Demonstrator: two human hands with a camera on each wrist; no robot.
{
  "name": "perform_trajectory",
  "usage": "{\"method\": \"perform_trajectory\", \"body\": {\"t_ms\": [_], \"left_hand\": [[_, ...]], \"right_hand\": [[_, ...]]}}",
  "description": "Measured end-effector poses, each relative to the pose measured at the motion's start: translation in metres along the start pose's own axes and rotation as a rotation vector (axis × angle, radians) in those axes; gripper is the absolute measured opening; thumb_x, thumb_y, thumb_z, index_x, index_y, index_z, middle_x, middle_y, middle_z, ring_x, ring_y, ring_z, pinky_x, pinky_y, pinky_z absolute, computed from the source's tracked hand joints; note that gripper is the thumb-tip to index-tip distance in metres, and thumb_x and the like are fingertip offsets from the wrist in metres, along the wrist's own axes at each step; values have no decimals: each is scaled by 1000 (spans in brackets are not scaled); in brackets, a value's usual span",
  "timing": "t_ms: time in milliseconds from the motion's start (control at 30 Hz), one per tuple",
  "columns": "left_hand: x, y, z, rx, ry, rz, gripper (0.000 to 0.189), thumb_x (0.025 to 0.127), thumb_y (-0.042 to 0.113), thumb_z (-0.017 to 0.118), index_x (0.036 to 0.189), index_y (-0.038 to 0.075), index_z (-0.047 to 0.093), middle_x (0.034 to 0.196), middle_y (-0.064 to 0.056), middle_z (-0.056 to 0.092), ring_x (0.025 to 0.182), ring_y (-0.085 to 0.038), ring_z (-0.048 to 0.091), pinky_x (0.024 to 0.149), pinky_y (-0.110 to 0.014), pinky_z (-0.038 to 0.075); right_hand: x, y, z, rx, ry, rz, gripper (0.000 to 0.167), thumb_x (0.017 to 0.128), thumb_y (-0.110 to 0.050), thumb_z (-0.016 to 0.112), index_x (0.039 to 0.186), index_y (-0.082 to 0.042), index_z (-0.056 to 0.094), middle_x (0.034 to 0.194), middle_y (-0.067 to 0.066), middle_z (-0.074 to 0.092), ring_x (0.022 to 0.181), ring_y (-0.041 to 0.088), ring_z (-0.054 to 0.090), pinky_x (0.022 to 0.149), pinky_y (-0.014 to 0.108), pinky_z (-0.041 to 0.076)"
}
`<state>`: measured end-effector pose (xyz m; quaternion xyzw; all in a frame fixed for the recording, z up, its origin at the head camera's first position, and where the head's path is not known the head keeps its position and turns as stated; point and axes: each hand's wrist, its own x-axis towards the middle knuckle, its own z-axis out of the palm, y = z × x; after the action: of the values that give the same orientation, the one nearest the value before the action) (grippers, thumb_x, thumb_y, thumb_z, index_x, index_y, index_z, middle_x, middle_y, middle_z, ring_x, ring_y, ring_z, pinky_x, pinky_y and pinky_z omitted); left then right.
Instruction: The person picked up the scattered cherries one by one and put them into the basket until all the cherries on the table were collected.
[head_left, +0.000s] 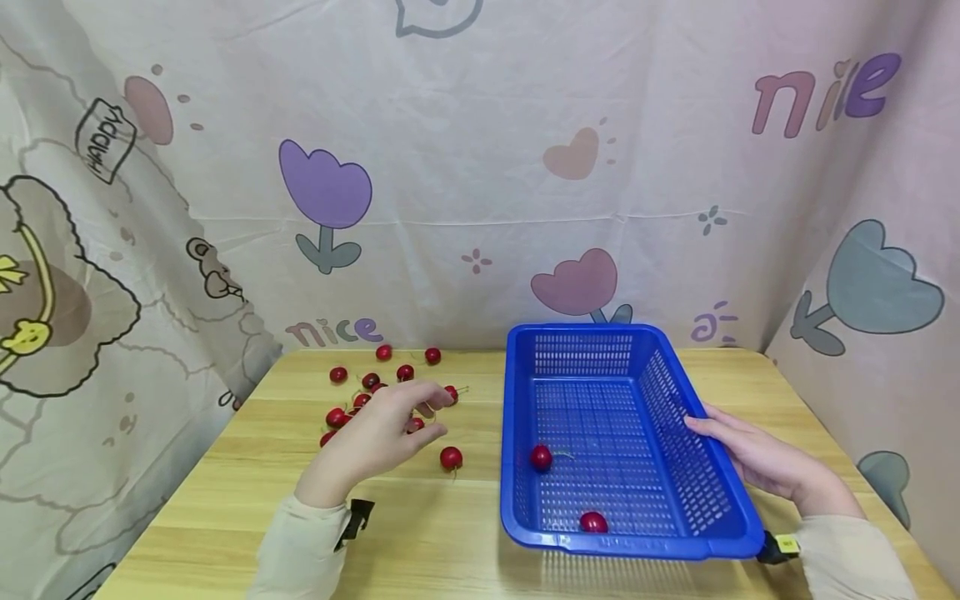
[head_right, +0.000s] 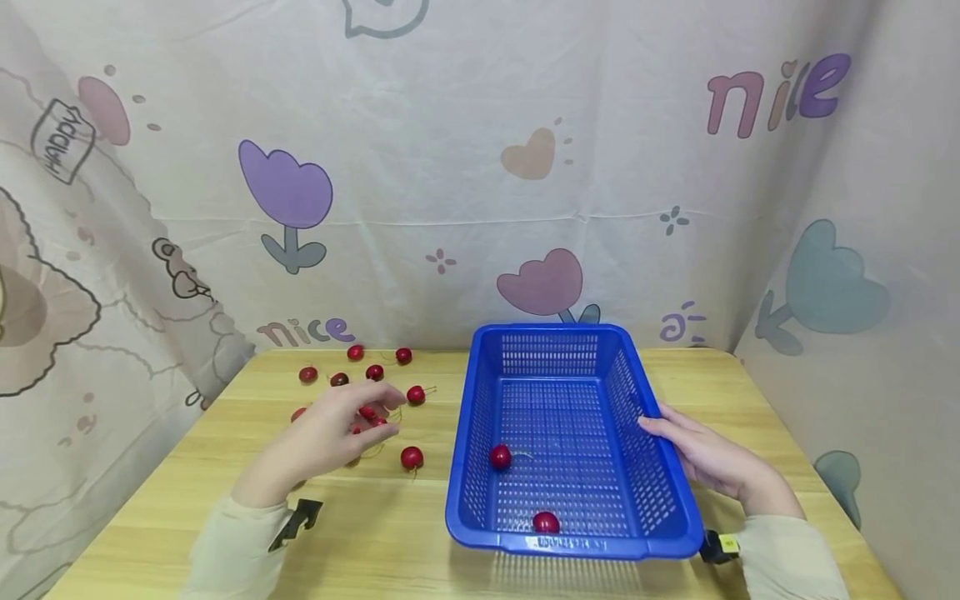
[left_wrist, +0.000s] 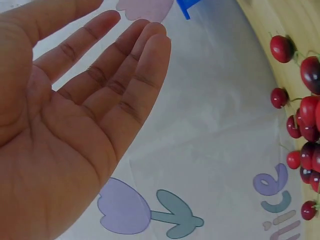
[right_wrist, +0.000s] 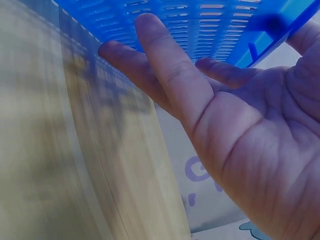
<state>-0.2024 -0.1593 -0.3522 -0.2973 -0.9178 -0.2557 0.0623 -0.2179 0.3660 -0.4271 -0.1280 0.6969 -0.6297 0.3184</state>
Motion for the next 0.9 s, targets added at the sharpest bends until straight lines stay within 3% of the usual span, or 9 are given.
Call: {"method": "perform_trajectory", "body": {"t_ms": [367,567,700,900], "left_hand": [[1,-12,14,-5,-46,-24,29,95,9,81,123,12,73,117,-3,77,101,-20,73,90,-44,64],[5,-14,25,21,-98,-83,28,95,7,80,121,11,73,118,-3,76,101,-20,71,90,-38,63],[8,-14,34,19,-138,-116,28,94,5,79,121,9,73,120,-8,76,105,-26,72,93,-42,62],[10,-18,46,47,-179,-88,28,91,1,80,117,5,73,117,-16,76,101,-32,72,86,-45,62]], "right_hand": [[0,0,0,10,-5,-2,74,119,-35,26,165,-4,-24,134,8,69,116,30,75,95,52,64],[1,0,-1,10,-8,-1,74,119,-35,26,165,-4,-24,134,9,69,116,30,75,95,53,64],[1,0,-2,9,-4,4,74,119,-36,26,165,-5,-23,134,8,69,117,30,75,95,53,64],[1,0,-3,8,-12,-2,74,119,-35,25,165,-3,-23,134,9,70,116,31,75,95,53,64]]}}
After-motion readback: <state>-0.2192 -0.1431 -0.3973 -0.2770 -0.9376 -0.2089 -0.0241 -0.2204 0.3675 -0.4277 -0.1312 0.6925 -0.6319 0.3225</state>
